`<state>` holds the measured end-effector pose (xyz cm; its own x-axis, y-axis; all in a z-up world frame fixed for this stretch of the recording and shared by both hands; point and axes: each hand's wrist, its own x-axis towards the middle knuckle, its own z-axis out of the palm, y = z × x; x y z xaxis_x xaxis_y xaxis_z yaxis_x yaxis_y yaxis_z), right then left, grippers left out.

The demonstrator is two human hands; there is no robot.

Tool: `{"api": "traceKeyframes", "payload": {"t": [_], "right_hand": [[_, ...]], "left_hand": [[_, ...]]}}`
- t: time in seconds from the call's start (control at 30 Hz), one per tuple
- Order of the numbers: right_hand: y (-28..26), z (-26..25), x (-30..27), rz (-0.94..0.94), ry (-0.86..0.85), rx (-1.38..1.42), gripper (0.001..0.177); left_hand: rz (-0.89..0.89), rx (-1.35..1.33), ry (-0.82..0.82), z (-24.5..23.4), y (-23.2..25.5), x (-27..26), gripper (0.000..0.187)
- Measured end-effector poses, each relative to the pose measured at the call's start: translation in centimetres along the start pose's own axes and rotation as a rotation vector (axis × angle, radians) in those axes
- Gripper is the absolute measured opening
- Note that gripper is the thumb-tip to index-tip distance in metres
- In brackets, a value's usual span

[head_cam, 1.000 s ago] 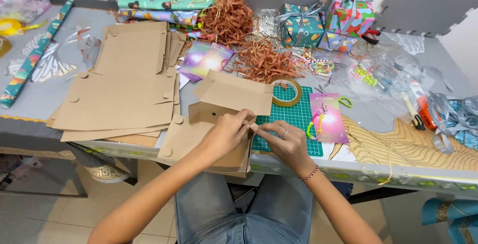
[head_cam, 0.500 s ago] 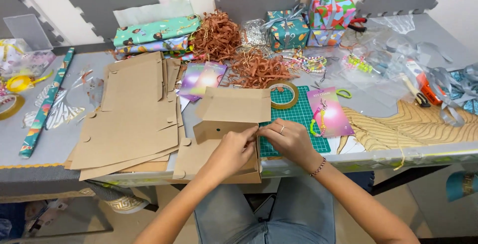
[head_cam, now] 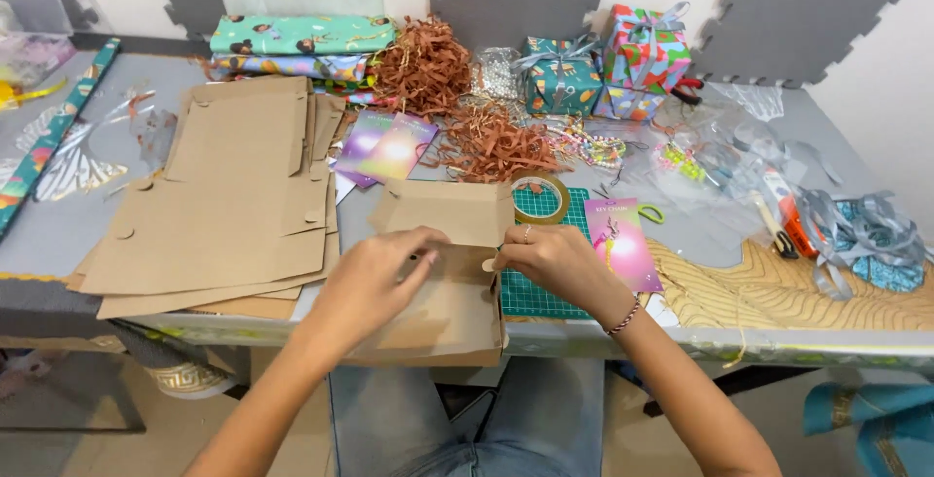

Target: The person ties a ribbon on a wrapped gift, then assembles a small cardboard box, fills it with decorative paper and a card, and begins wrapping it.

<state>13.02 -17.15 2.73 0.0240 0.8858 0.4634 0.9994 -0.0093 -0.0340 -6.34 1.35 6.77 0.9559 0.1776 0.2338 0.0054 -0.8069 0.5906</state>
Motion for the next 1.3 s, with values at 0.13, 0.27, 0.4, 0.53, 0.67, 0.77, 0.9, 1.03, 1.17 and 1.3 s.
{"api": "traceKeyframes", "payload": {"t": [0.13, 0.27, 0.4, 0.53, 0.67, 0.77, 0.9, 1.03, 1.17, 1.3], "right_hand": [[0.7, -0.3, 0.2, -0.035, 0.056, 0.047, 0.013], [3.9, 0.7, 1.5, -0.108, 0.085, 0.023, 0.013], [4.2, -1.7, 3.5, -0.171, 0.027, -0.06, 0.033], [-0.1, -3.1, -1.2, -0.188, 0.085, 0.223, 0.051], [-4.2, -1.1, -4.9, -0.314, -0.076, 0.332, 0.035], [-4.1, 0.1, -5.2, -0.345, -0.121, 0.321, 0.017], [-3.8, 0.1, -5.6, -0.251, -0.12, 0.448, 0.01], [-3.8, -0.4, -5.7, -0.207, 0.046, 0.416, 0.01], [-4.4, 1.8, -5.2, 0.055, 0.228, 0.353, 0.01], [-4.6, 5.4, -4.6, 0.033, 0.359, 0.24, 0.012]], "left_hand": [[0.141, 0.123, -0.003, -2.1, -0.9, -0.7, 0.04], [0.305, 0.399, -0.183, -1.4, -2.8, -0.6, 0.041], [0.218, 0.466, -0.411, 0.1, -3.9, -1.5, 0.047], [0.372, 0.269, -0.313, 2.0, -5.0, -4.5, 0.054], [0.389, 0.176, -0.374, 2.9, -3.1, -6.2, 0.066], [0.506, 0.298, -0.255, 5.4, -4.3, -6.7, 0.073], [0.694, 0.55, 0.035, 8.6, -6.3, -8.1, 0.038], [0.741, 0.476, 0.162, 9.0, -7.3, -8.5, 0.035], [0.819, 0.504, 0.127, 10.2, -7.2, -8.8, 0.031], [0.82, 0.362, 0.287, 10.7, -4.4, -8.4, 0.021]]}}
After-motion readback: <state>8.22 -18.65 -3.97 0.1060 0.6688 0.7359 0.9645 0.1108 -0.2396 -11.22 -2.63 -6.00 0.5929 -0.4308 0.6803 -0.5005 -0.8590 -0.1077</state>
